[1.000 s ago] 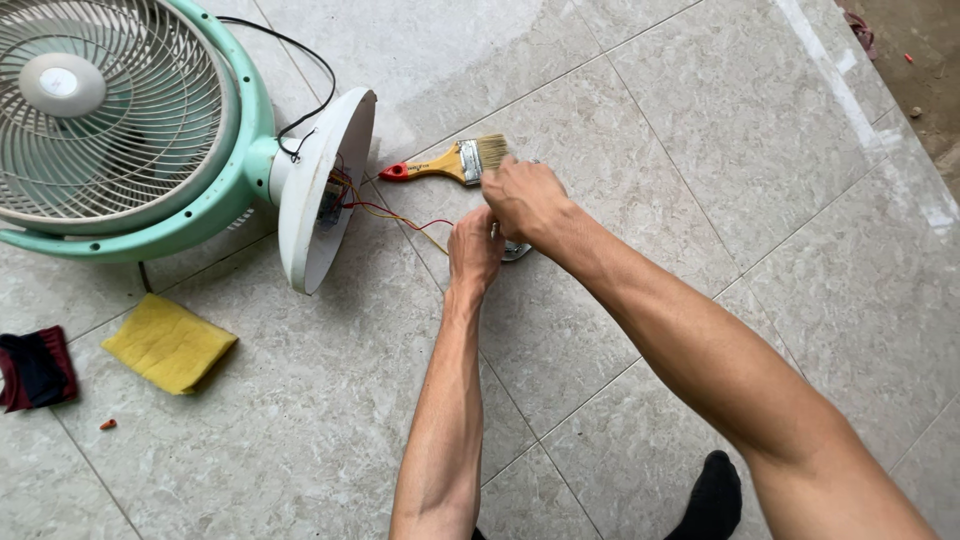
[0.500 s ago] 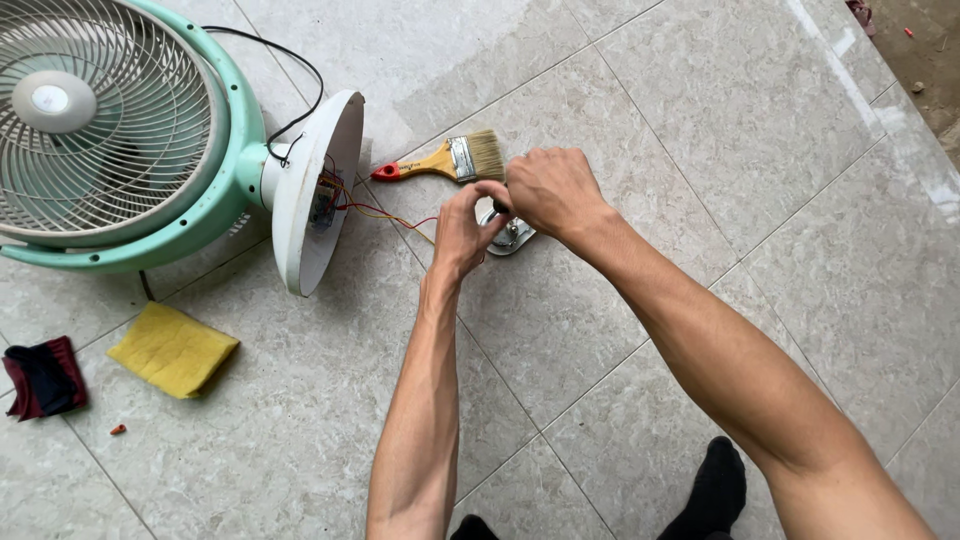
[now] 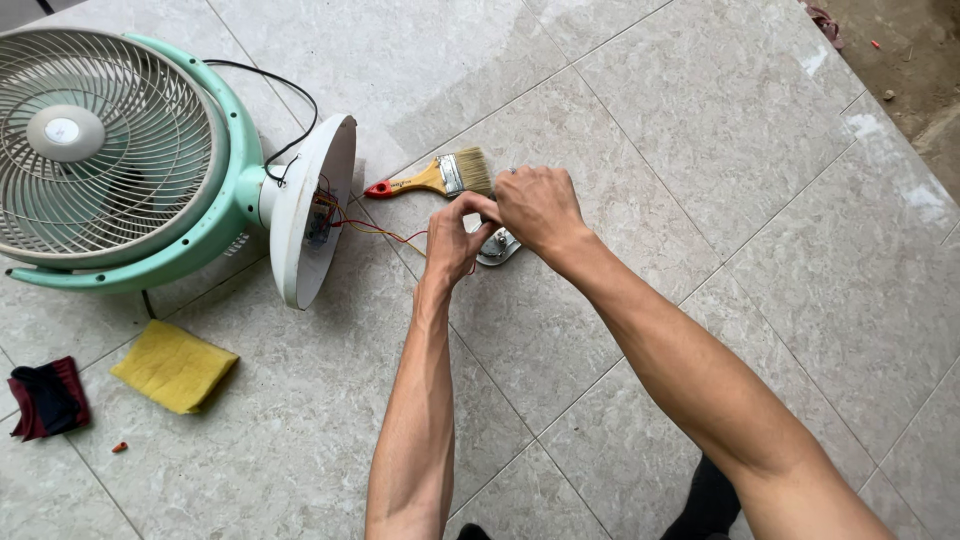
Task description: The person disassembles a fan motor, cleans it with a brush, and reassembles it. They use a screwdriver to remove and tighten screws, and a brush to clean the motor components. The task involves careful handling of electrical parts and tools.
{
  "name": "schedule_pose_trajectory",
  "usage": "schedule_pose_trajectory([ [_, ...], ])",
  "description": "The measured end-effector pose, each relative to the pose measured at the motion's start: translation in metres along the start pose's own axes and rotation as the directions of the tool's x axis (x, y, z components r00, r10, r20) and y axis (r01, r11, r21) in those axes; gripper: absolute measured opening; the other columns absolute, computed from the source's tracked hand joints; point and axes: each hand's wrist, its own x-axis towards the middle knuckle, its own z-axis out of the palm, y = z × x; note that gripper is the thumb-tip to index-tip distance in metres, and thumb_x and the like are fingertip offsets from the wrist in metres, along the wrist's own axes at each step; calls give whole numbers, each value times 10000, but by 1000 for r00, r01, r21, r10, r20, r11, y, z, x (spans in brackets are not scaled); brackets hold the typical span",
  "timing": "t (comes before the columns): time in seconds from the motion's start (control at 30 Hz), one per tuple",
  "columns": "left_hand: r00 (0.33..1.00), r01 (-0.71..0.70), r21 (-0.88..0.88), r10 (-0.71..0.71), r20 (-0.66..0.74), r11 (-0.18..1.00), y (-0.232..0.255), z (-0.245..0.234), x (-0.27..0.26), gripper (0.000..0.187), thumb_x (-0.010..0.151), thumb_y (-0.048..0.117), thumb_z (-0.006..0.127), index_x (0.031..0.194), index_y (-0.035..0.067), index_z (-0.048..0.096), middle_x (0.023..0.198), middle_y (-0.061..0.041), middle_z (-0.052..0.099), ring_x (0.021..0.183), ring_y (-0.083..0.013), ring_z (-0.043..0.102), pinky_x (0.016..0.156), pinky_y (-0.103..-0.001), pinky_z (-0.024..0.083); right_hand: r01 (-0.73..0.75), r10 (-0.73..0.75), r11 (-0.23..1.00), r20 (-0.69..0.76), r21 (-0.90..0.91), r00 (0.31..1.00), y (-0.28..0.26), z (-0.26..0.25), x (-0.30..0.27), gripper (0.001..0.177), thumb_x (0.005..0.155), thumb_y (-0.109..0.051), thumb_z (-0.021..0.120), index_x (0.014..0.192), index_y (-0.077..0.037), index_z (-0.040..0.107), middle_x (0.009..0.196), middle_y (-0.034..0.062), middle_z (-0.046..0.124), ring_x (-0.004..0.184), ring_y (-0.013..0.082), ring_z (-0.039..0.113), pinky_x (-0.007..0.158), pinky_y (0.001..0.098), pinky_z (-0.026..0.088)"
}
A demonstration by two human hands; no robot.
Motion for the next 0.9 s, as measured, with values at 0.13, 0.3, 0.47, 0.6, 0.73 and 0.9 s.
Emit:
schedule_pose_trajectory([
  [0.13, 996, -62, -20, 63, 69, 998, -10, 0, 1, 246, 849, 123, 801, 1093, 109, 774, 1053, -56, 814, 1015, -187, 774, 929, -349, 605, 158, -136, 978, -157, 134, 978, 12, 4, -3, 595, 891, -654, 628, 936, -63, 679, 687, 83, 684, 590, 246, 680, 564, 419, 552],
  [0.3, 959, -254, 79, 241, 146, 964, 0, -13, 7, 367, 846, 66, 803, 1209, 67, 748, 1102, -129, 771, 993, -232, 723, 867, -373, 573, 366, -291, 909, -325, 200, 900, 31, 9, -8, 477, 879, -535, 649, 926, -61, 681, 707, 33, 720, 615, 270, 702, 498, 439, 527],
  [0.47, 988, 111, 135, -124, 92, 985, 20, -8, 2, 333, 813, 120, 838, 1124, 69, 729, 962, -98, 791, 768, -222, 742, 704, -379, 576, 9, -9, 999, -9, 47, 1000, 3, 2, -4, 600, 978, -673, 624, 1002, -76, 678, 719, 83, 698, 680, 225, 722, 614, 374, 551],
  [0.6, 997, -18, 36, 15, 75, 999, 8, -6, 8, 306, 853, 135, 789, 1152, 99, 734, 1037, -73, 785, 865, -165, 759, 764, -334, 608, 64, -50, 973, -69, 220, 996, 2, -9, -5, 657, 796, -485, 787, 1210, -25, 567, 741, 108, 712, 636, 255, 705, 522, 391, 574],
  [0.73, 984, -22, 109, 3, 176, 994, 3, -12, 6, 246, 865, 116, 781, 1099, 49, 744, 979, -125, 790, 888, -229, 760, 826, -391, 577, 254, -233, 964, -206, 83, 951, 7, -6, -13, 318, 837, -314, 813, 989, -77, 667, 810, 85, 720, 695, 252, 718, 565, 424, 571],
  [0.9, 996, -91, 103, 92, -4, 990, 12, -13, 1, 310, 803, 99, 782, 1095, 23, 712, 1017, -127, 766, 918, -274, 742, 803, -403, 570, 84, -82, 995, -48, 50, 995, -14, -16, 1, 490, 903, -545, 732, 764, -78, 684, 653, 99, 679, 594, 241, 699, 524, 415, 521],
])
